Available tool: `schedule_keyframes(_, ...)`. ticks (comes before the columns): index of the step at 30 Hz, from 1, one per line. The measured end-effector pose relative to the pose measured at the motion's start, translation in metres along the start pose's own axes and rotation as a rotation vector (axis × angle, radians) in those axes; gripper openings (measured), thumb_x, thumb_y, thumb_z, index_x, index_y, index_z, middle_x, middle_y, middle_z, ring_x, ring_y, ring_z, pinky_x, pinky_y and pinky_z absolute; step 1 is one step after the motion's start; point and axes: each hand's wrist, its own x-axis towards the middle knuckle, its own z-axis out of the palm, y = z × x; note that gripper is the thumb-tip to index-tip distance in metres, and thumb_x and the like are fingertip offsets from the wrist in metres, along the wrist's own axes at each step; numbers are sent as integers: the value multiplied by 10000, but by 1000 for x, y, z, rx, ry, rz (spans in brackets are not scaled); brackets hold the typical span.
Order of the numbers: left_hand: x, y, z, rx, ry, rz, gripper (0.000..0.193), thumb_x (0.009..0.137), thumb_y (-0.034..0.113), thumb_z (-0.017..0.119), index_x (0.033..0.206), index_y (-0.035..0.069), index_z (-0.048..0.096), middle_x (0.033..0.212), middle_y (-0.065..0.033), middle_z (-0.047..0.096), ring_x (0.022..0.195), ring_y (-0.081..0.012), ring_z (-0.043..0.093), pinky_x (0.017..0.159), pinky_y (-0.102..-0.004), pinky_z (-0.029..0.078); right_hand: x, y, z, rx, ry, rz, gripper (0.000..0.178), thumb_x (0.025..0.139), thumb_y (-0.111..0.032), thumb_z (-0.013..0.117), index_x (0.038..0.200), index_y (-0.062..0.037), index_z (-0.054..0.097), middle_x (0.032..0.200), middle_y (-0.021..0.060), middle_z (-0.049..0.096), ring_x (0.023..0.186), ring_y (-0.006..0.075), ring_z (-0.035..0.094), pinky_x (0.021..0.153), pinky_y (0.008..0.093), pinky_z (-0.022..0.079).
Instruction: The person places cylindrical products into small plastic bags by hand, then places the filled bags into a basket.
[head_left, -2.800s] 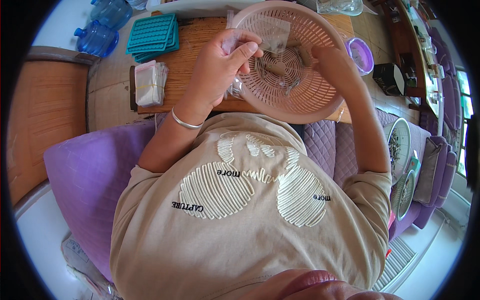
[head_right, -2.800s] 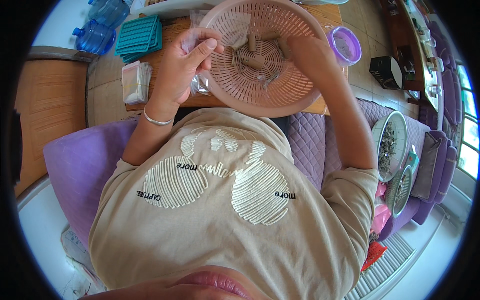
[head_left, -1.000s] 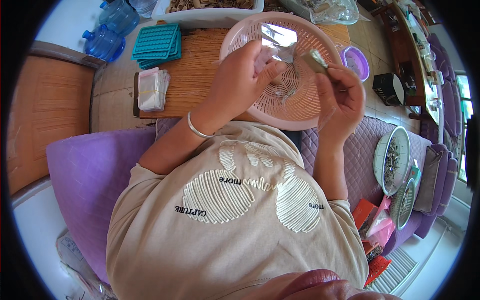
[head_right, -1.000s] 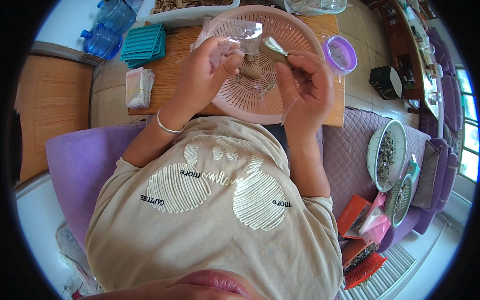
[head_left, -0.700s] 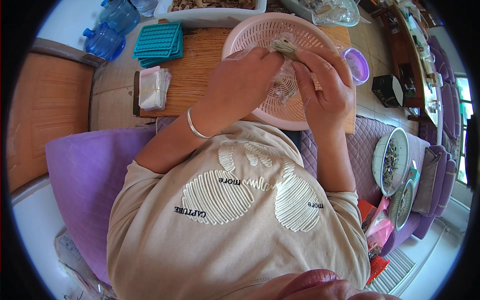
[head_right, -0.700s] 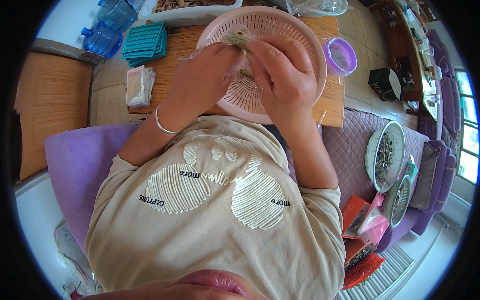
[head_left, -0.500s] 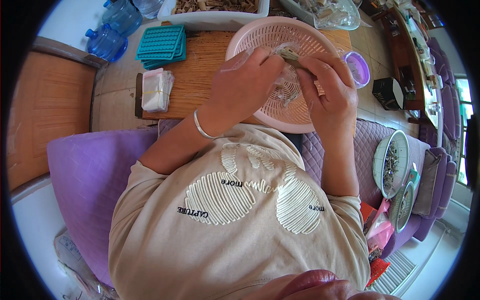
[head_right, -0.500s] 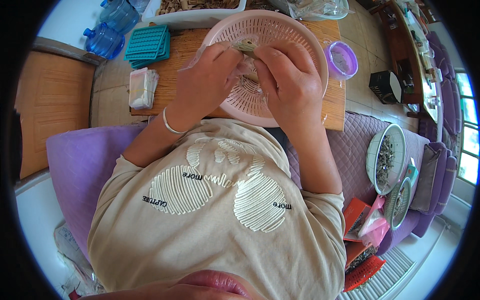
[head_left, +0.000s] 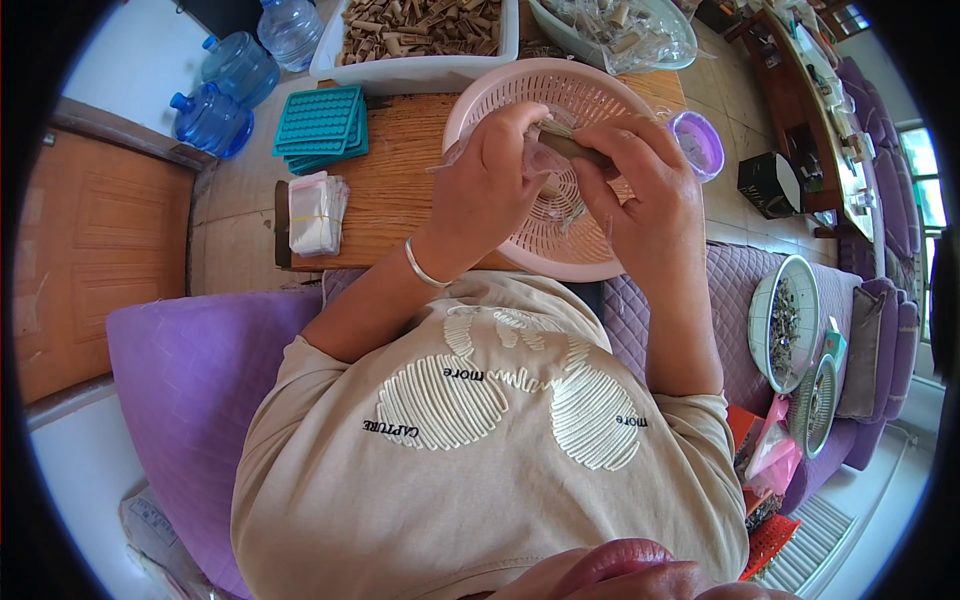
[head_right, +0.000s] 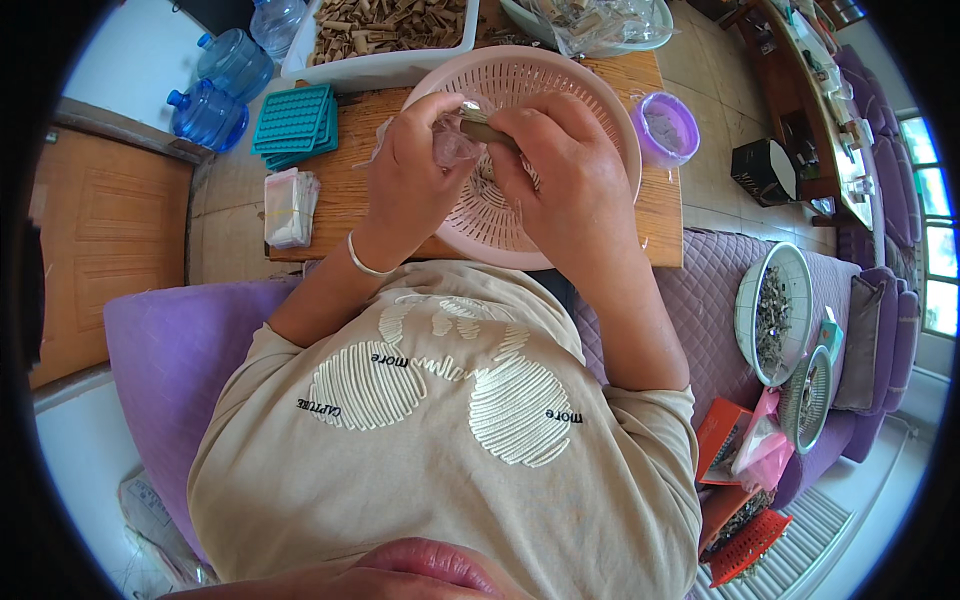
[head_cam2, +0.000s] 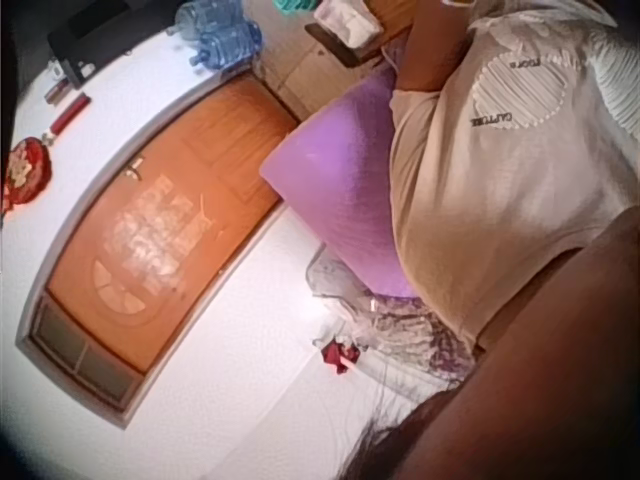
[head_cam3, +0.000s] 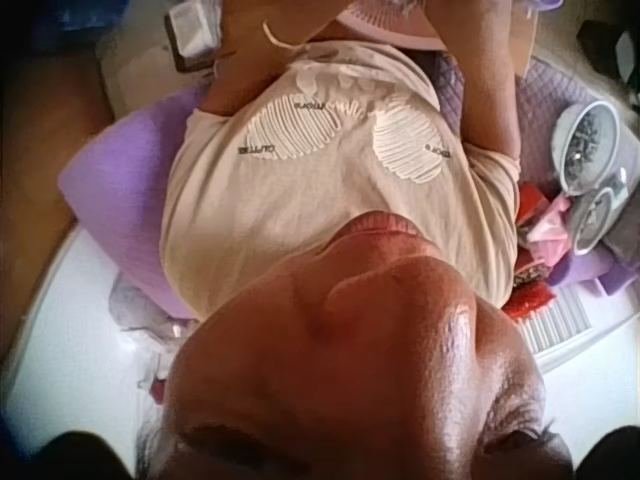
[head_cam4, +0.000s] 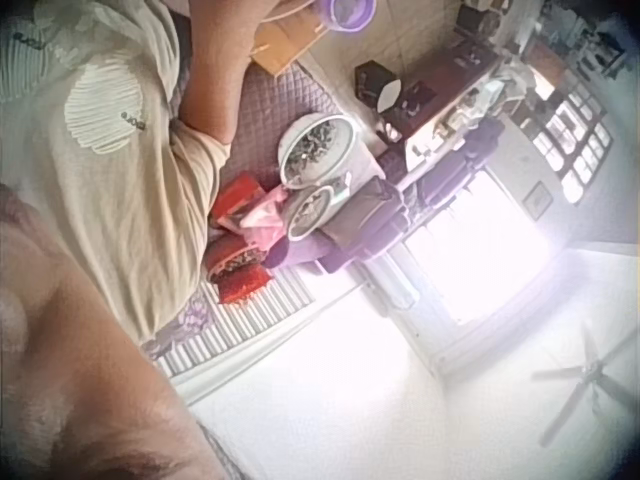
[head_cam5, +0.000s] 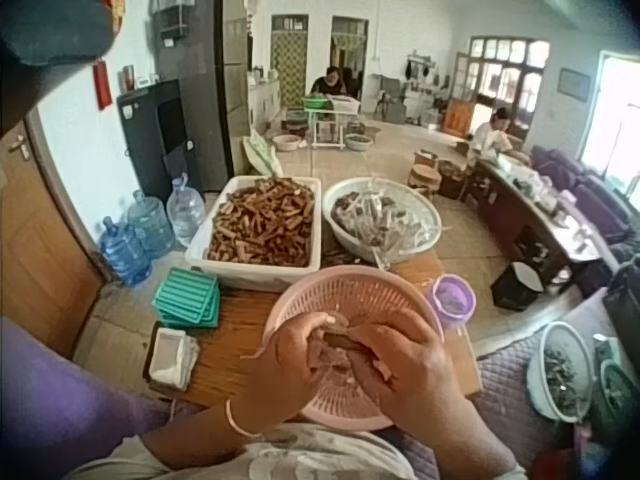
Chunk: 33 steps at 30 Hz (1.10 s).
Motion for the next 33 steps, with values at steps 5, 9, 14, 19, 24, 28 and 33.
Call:
schedule_keyframes(5,6,3,-11,95,-227,-52,561,701,142,780,1202,131,528,1087,-37,623,924,-263,630,770,-363,530,4,3,-5,-23,-105,-28,191,761,-37,686,950,-31,662,956,126,616,855,326,619,753,399,518)
schedule_keyframes(9,6,3,-10,91,-387,-17,567,701,169,778,1213,180,534,1029,-36,639,926,-254,634,781,-376,531,5,9,-7,-83,-220,-54,163,783,-55,660,944,-38,646,972,122,600,886,333,607,772,421,509)
schedule_keyframes(14,6,6,-11,-76,-439,-83,543,735,186,760,1224,144,529,1021,-77,651,933,-274,641,789,-373,523,4,4,-8,-25,-187,-2,167,771,-39,670,934,-38,635,965,124,586,889,330,603,780,411,504)
schedule_keyframes(19,22,14,-22,-308,-580,-289,511,745,140,749,1207,40,554,1091,-119,663,982,-263,655,840,-327,520,-8,16,3,80,23,36,222,719,-25,739,924,-35,656,962,122,599,881,301,597,781,396,495)
schedule_keyframes(24,21,15,-24,-509,-551,-356,528,743,35,741,1233,5,546,1096,-108,655,1022,-174,630,884,-293,500,-14,22,9,11,-7,-47,168,723,-31,746,878,-34,681,979,122,602,895,304,596,774,373,493)
schedule_keyframes(28,12,8,-18,-717,-555,-487,503,766,17,734,1229,-19,540,1149,-88,622,1058,-157,603,898,-288,496,-14,20,8,119,-8,76,161,735,-36,749,878,-37,675,947,117,607,858,272,613,738,346,503)
schedule_keyframes(33,9,9,-15,-743,-590,-471,464,809,53,736,1219,-32,537,1172,-82,591,1044,-135,589,901,-276,498,-26,33,16,417,68,393,159,788,25,707,923,-11,631,873,69,608,752,152,612,674,273,501)
